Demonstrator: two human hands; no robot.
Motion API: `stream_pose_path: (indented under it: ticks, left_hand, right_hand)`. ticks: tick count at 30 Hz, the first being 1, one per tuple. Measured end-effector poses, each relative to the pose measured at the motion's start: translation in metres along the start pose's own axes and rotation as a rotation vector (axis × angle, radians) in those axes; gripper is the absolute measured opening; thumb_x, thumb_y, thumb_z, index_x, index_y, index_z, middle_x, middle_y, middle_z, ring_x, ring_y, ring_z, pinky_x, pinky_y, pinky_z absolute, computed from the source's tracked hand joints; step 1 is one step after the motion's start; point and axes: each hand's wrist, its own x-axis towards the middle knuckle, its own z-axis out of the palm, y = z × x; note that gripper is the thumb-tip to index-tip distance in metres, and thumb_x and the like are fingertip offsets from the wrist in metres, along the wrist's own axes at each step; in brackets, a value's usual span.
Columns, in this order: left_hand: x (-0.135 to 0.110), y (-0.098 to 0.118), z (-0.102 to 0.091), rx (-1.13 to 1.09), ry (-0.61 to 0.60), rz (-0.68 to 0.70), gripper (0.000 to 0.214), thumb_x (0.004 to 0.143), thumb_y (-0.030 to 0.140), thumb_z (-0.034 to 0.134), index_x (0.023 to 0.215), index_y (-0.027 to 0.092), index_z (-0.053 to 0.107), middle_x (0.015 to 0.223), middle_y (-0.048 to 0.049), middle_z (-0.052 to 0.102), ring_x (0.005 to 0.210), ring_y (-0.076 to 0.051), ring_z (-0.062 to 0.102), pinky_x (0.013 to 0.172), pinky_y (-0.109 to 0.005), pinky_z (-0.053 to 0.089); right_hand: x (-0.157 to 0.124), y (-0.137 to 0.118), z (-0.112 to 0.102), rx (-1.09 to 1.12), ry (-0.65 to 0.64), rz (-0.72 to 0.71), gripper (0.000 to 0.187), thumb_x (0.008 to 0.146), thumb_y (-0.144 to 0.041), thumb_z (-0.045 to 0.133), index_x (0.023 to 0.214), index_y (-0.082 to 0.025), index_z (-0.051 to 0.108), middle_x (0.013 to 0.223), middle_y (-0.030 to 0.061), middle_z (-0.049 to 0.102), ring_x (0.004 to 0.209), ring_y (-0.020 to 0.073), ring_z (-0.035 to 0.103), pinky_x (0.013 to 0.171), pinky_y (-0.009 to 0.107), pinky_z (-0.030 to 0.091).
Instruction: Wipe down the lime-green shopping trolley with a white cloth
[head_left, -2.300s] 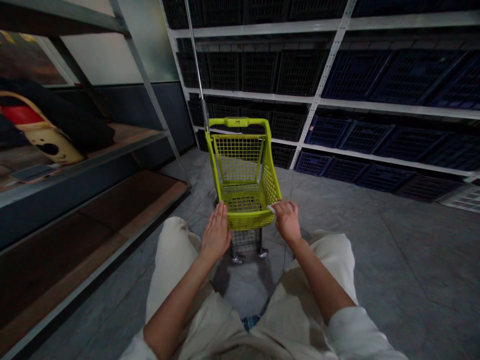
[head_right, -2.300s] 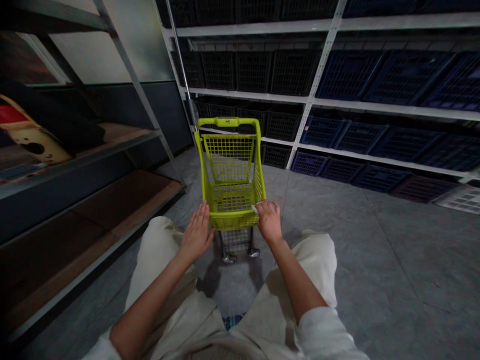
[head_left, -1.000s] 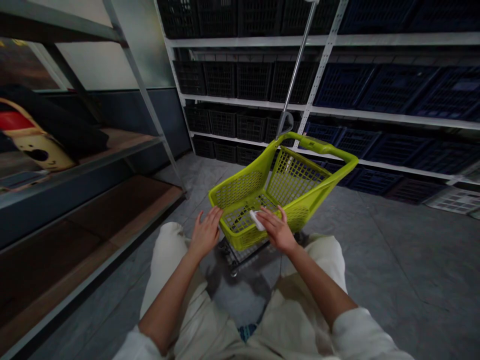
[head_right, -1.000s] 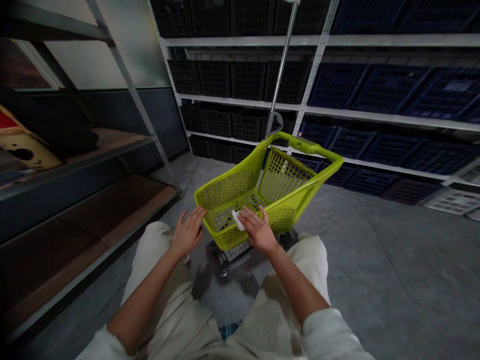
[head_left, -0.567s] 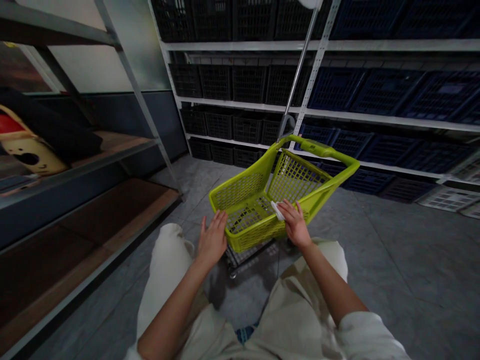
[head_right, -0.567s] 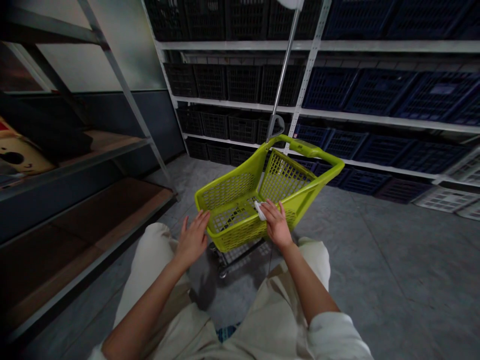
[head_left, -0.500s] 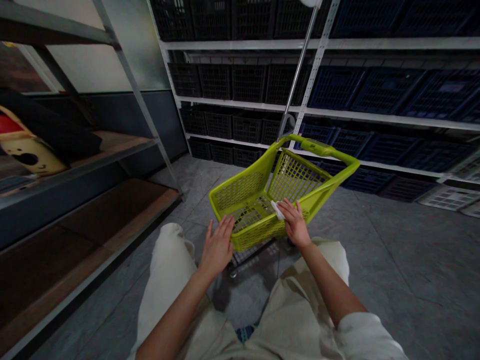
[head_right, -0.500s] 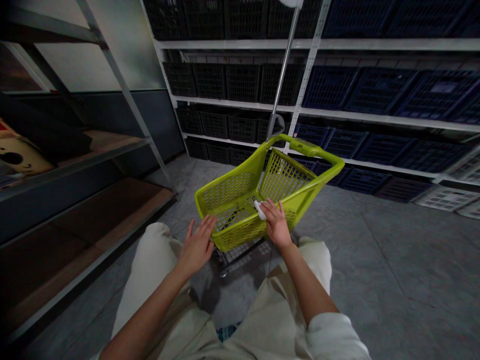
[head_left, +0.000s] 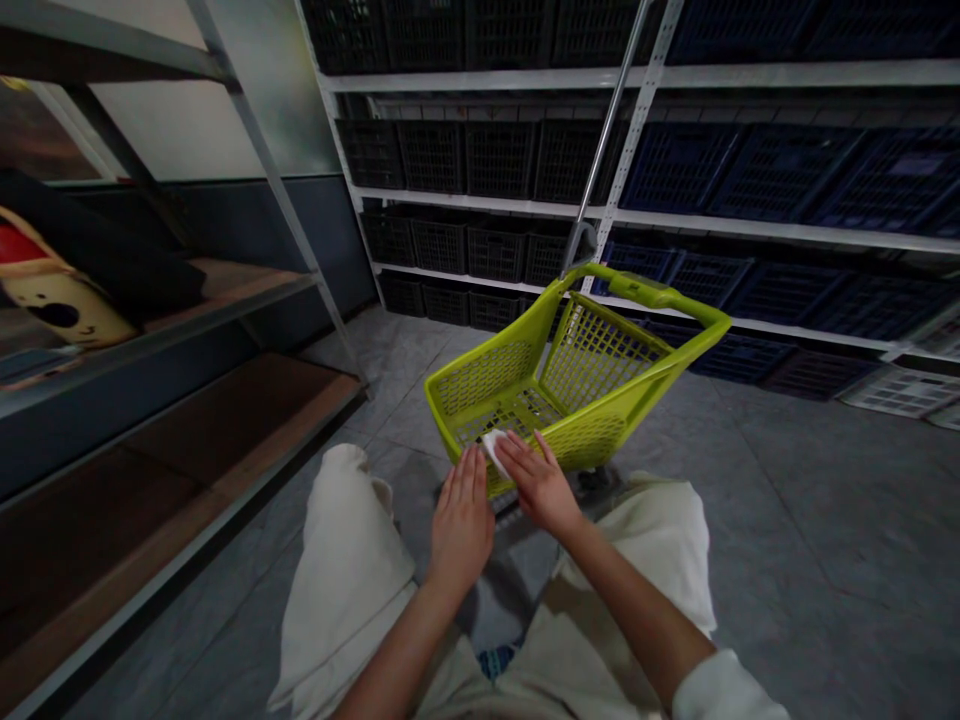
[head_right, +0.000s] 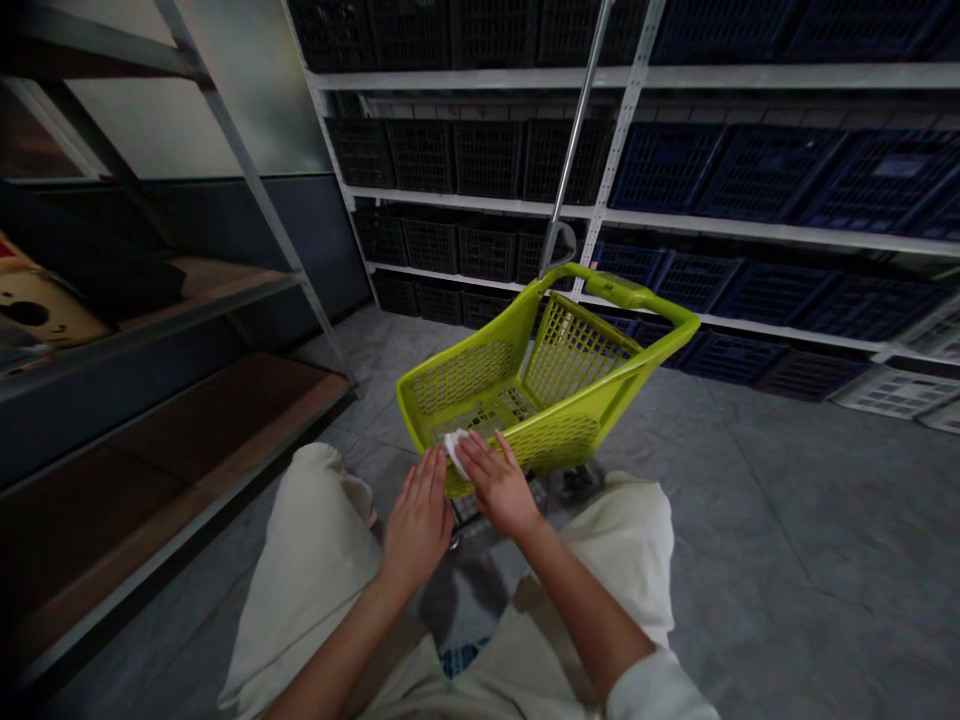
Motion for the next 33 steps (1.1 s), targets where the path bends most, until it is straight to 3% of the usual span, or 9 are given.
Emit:
stream_pose_path:
  ticks: [6, 10, 13, 16, 19, 22, 25, 28, 33]
  left_hand:
    - [-0.001, 0.001, 0.000, 0.016, -0.009, 0.036, 0.085, 0.088, 0.008, 0.041, 0.160, 0.008, -0.004, 0.164, -0.0167, 0.029, 0.152, -0.025, 0.028, 0.120, -0.042, 0.033]
    - [0.000, 0.005, -0.002, 0.011, -0.031, 0.026, 0.087, 0.087, 0.008, 0.041, 0.159, 0.008, -0.008, 0.165, -0.0169, 0.026, 0.152, -0.026, 0.027, 0.120, -0.042, 0.034]
    - [0.001, 0.006, -0.004, -0.003, -0.019, 0.023, 0.089, 0.086, 0.008, 0.041, 0.160, 0.010, -0.008, 0.165, -0.0173, 0.026, 0.152, -0.025, 0.028, 0.121, -0.042, 0.032]
    - [0.002, 0.006, -0.005, -0.005, -0.018, 0.021, 0.088, 0.085, 0.008, 0.042, 0.160, 0.009, -0.005, 0.164, -0.0173, 0.028, 0.152, -0.025, 0.029, 0.122, -0.042, 0.031]
    - [0.002, 0.005, -0.005, 0.003, -0.046, 0.023, 0.086, 0.085, 0.009, 0.043, 0.160, 0.007, 0.000, 0.164, -0.0171, 0.028, 0.153, -0.024, 0.027, 0.122, -0.041, 0.031]
    - [0.002, 0.005, -0.004, 0.003, -0.063, 0.036, 0.084, 0.086, 0.009, 0.043, 0.160, 0.008, 0.004, 0.165, -0.0160, 0.027, 0.153, -0.024, 0.025, 0.122, -0.041, 0.031]
    - [0.001, 0.007, -0.003, 0.001, -0.053, 0.040, 0.081, 0.087, 0.009, 0.041, 0.160, 0.008, 0.006, 0.165, -0.0157, 0.027, 0.153, -0.025, 0.025, 0.122, -0.041, 0.031]
    - [0.001, 0.011, -0.001, -0.013, -0.031, 0.022, 0.081, 0.087, 0.009, 0.041, 0.160, 0.008, 0.004, 0.165, -0.0168, 0.027, 0.153, -0.025, 0.025, 0.121, -0.042, 0.031]
    - [0.002, 0.012, -0.003, -0.024, -0.033, 0.009, 0.084, 0.085, 0.008, 0.041, 0.160, 0.008, 0.002, 0.164, -0.0185, 0.028, 0.152, -0.026, 0.027, 0.121, -0.043, 0.032]
  right_hand:
    - [-0.021, 0.085, -0.041, -0.214, 0.176, 0.358, 0.069, 0.081, -0.003, 0.042, 0.146, -0.025, 0.049, 0.146, 0.0078, 0.058, 0.144, 0.0236, 0.044, 0.124, 0.056, 0.013]
    - [-0.012, 0.043, -0.021, -0.212, 0.199, 0.426, 0.072, 0.080, -0.002, 0.042, 0.149, -0.024, 0.045, 0.146, 0.0094, 0.057, 0.143, 0.0253, 0.045, 0.124, 0.057, 0.010]
    - [-0.001, -0.009, 0.001, -0.113, 0.097, 0.255, 0.079, 0.078, 0.000, 0.043, 0.154, -0.024, 0.039, 0.148, 0.0087, 0.056, 0.146, 0.0228, 0.041, 0.126, 0.052, 0.014]
    - [0.001, -0.021, 0.003, -0.056, -0.011, 0.059, 0.080, 0.078, -0.001, 0.042, 0.155, -0.024, 0.037, 0.150, 0.0079, 0.054, 0.146, 0.0201, 0.040, 0.125, 0.047, 0.020]
    - [-0.008, 0.017, -0.018, -0.047, -0.063, 0.000, 0.079, 0.078, -0.001, 0.041, 0.153, -0.024, 0.038, 0.151, 0.0064, 0.053, 0.146, 0.0192, 0.040, 0.125, 0.049, 0.015]
    - [-0.019, 0.069, -0.041, -0.119, 0.050, 0.177, 0.075, 0.079, -0.002, 0.041, 0.150, -0.025, 0.043, 0.147, 0.0061, 0.057, 0.144, 0.0213, 0.044, 0.124, 0.052, 0.014]
    - [-0.024, 0.085, -0.044, -0.224, 0.182, 0.355, 0.074, 0.080, -0.002, 0.040, 0.149, -0.028, 0.045, 0.143, 0.0058, 0.061, 0.141, 0.0233, 0.048, 0.123, 0.054, 0.014]
    - [-0.017, 0.051, -0.024, -0.239, 0.224, 0.420, 0.077, 0.078, 0.000, 0.043, 0.151, -0.027, 0.042, 0.144, 0.0079, 0.060, 0.142, 0.0252, 0.047, 0.123, 0.053, 0.013]
    - [-0.004, -0.026, 0.007, -0.097, 0.076, 0.183, 0.078, 0.080, 0.001, 0.040, 0.154, -0.025, 0.036, 0.147, 0.0062, 0.057, 0.145, 0.0199, 0.042, 0.125, 0.044, 0.011]
